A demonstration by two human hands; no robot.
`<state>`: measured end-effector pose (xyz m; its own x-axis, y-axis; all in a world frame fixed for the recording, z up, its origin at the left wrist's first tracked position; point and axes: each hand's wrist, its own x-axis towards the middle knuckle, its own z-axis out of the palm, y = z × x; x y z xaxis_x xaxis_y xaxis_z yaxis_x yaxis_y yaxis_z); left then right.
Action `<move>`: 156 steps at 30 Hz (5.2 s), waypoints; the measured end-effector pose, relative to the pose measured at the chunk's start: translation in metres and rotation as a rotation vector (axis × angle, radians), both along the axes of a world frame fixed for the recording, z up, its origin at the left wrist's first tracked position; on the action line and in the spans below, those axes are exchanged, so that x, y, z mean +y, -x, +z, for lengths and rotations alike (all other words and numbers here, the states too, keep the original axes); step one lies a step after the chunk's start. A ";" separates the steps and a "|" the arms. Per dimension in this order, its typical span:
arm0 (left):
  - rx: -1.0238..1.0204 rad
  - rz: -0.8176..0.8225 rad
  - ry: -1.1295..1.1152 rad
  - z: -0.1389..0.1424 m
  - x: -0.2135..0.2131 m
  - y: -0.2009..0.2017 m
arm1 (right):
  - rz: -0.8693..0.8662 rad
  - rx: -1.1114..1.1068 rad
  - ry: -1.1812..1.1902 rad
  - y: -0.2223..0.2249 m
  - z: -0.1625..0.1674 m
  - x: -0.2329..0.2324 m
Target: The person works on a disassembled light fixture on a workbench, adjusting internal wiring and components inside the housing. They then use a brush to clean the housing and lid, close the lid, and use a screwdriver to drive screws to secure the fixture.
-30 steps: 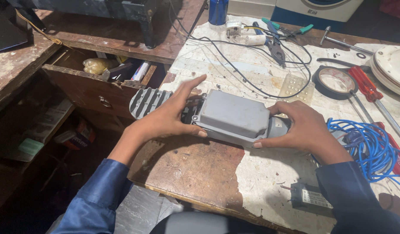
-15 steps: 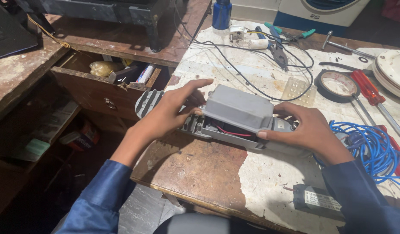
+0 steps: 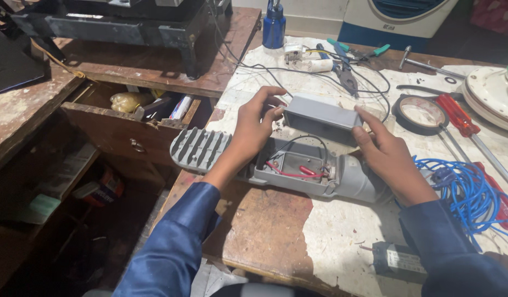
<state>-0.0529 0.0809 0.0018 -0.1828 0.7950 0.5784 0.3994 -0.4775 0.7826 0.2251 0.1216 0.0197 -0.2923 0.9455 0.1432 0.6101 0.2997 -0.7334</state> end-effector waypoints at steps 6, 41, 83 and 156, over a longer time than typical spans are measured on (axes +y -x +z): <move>-0.086 -0.015 0.162 0.005 0.029 -0.006 | -0.071 0.095 0.031 0.005 -0.002 0.012; -0.228 -0.247 0.293 -0.001 0.057 -0.022 | -0.128 0.179 0.378 -0.005 -0.015 0.064; 0.792 0.327 -0.284 0.003 -0.032 -0.086 | -0.264 0.348 -0.414 -0.002 -0.035 0.016; 1.168 0.193 -0.271 0.004 -0.075 -0.033 | 0.096 0.428 -0.290 -0.009 -0.014 -0.010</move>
